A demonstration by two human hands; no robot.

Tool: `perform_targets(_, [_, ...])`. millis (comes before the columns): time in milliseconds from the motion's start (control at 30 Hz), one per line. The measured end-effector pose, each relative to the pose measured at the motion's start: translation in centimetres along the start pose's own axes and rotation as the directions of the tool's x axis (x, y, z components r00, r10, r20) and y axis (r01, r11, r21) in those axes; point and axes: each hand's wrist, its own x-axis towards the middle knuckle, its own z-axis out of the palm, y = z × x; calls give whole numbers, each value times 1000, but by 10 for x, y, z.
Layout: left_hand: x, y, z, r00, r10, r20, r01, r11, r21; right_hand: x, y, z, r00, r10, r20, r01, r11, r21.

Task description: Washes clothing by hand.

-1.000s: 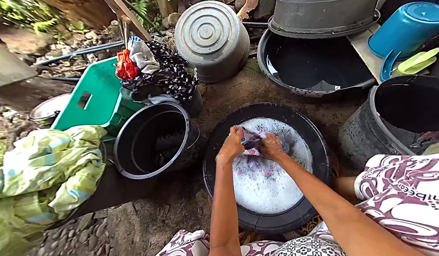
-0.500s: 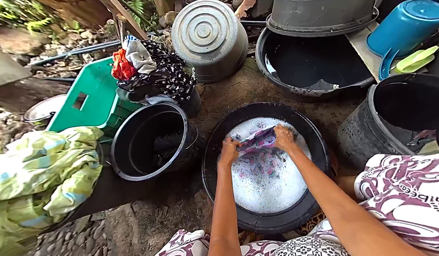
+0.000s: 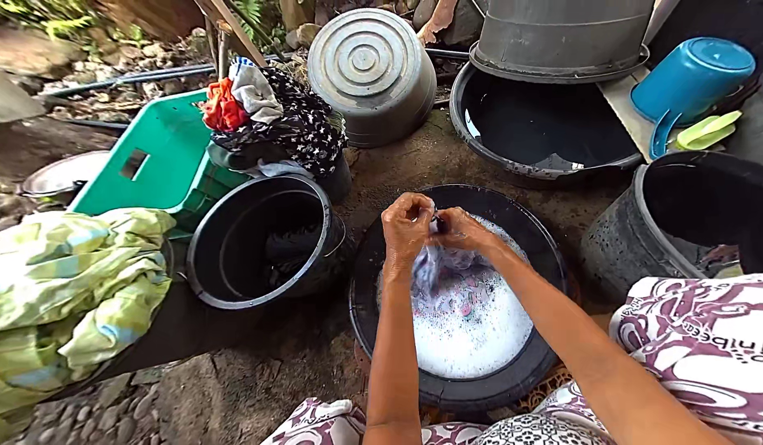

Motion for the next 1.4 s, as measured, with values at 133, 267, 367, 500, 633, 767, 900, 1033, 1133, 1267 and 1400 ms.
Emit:
perform_targets(133, [-13,-14,13,985,115,-130,-141,967,-212,1,-62,-14,942,-84,-326,117,990,84])
perform_targets(267, [-32,-30,48,944,108,-313,-113,994,5,-5,-146,-70,886,-141,-442,219,967,130])
perform_targets(367, [-41,-49,65,921,-49,-385,77,995,58,-11,-182,-100,802,-220,-555,387,900,201])
perform_targets(500, [-57,-76,63,860,-454,-234,404,885,-233,-12,-169,-123,737,-168,-655,431,863,264])
perform_targets(633, [-39,-43,44,851,-494,-181,400,831,-387,-12,-82,-107,876,57,-478,4,992,126])
perform_targets(767, [-17,-14,34,919,-386,-79,348,889,-297,-8,28,-53,973,226,-56,-230,969,-91])
perform_targets(900, [-16,0,52,896,-441,54,441,866,-235,-18,58,-21,984,-101,147,60,963,264])
perform_targets(1033, [-20,22,72,758,-650,-53,598,725,-340,-34,44,29,990,-72,-121,125,850,512])
perform_targets(1133, [-15,21,50,715,-680,164,699,691,-183,-32,32,53,977,141,-161,10,720,694])
perform_targets(1267, [3,-8,-3,731,-605,315,573,796,196,-32,43,55,979,202,41,-133,469,873])
perform_targets(1400, [-31,-85,-9,873,-349,342,462,818,-344,-33,56,72,965,-177,191,-174,106,979])
